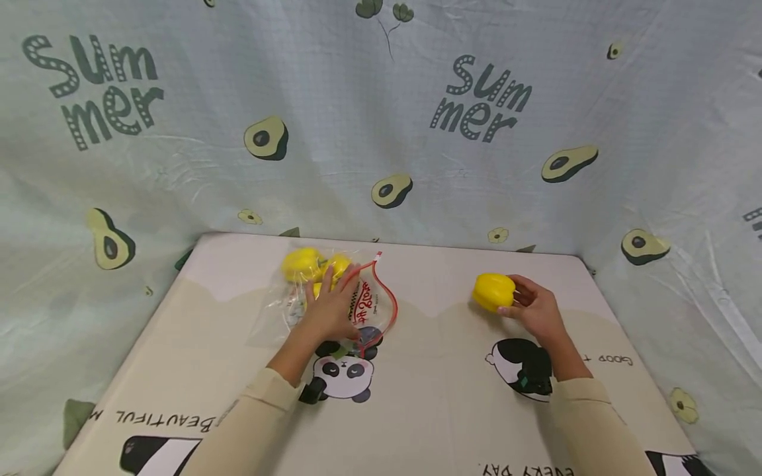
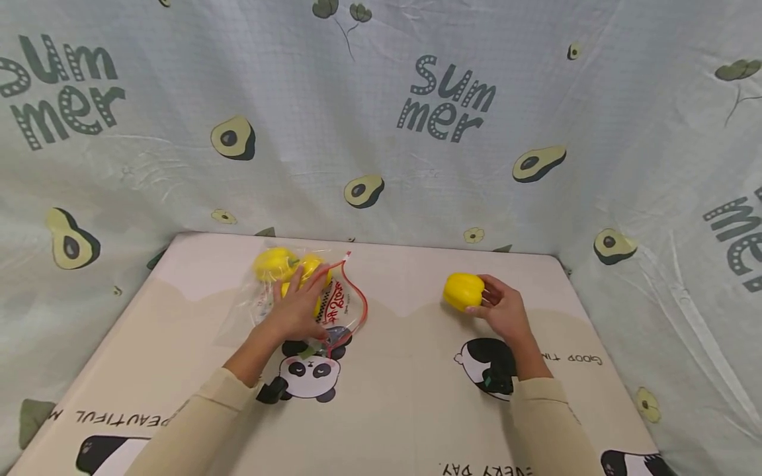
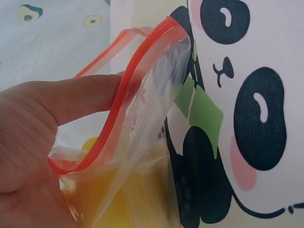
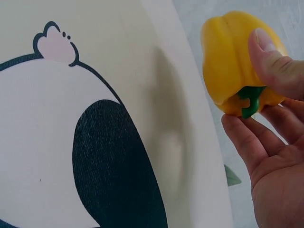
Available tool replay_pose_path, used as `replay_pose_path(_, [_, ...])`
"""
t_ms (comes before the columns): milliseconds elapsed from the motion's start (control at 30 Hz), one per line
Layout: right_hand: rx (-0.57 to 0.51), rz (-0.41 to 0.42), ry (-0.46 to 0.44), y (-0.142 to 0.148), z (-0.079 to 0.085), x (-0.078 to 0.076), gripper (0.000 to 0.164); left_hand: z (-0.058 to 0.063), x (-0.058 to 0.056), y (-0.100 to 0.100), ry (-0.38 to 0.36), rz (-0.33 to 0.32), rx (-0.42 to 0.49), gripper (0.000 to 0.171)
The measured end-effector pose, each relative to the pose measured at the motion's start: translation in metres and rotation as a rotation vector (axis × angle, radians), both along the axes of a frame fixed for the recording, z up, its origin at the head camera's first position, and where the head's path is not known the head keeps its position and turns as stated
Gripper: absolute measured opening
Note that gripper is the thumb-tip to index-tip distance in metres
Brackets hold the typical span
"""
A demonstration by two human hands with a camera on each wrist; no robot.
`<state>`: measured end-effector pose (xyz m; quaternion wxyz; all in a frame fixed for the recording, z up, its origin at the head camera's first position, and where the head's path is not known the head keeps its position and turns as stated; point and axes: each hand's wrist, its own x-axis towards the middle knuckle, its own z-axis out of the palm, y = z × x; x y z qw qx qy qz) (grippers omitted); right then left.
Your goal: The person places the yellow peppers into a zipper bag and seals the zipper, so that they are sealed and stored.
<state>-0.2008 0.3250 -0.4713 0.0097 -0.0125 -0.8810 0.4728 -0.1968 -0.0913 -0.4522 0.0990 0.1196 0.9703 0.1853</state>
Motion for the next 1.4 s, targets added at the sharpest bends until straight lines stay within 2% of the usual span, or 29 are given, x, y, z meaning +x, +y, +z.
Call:
replay_pose_path(200, [-0.011,0.041,0.006,-0.004,0.003,0.0,0.077,0.0,-0.001,0.0,0.007,0.0,-0.006,0.127])
replay_pose_path(700, [-0.029,0.103,0.015,-0.017,-0.003,-0.002,0.075,-0.003,-0.002,0.003,0.003,-0.004,-0.002,0.127])
replay_pose_path(1033, [-0.081,0.161,-0.006,-0.03,-0.005,-0.004,0.076,-0.003,0.002,0.0,-0.003,-0.003,-0.008,0.125])
replay_pose_path(1400, [-0.096,0.178,-0.012,-0.048,-0.004,-0.001,0.076,-0.003,0.0,-0.002,0.005,-0.005,-0.002,0.126])
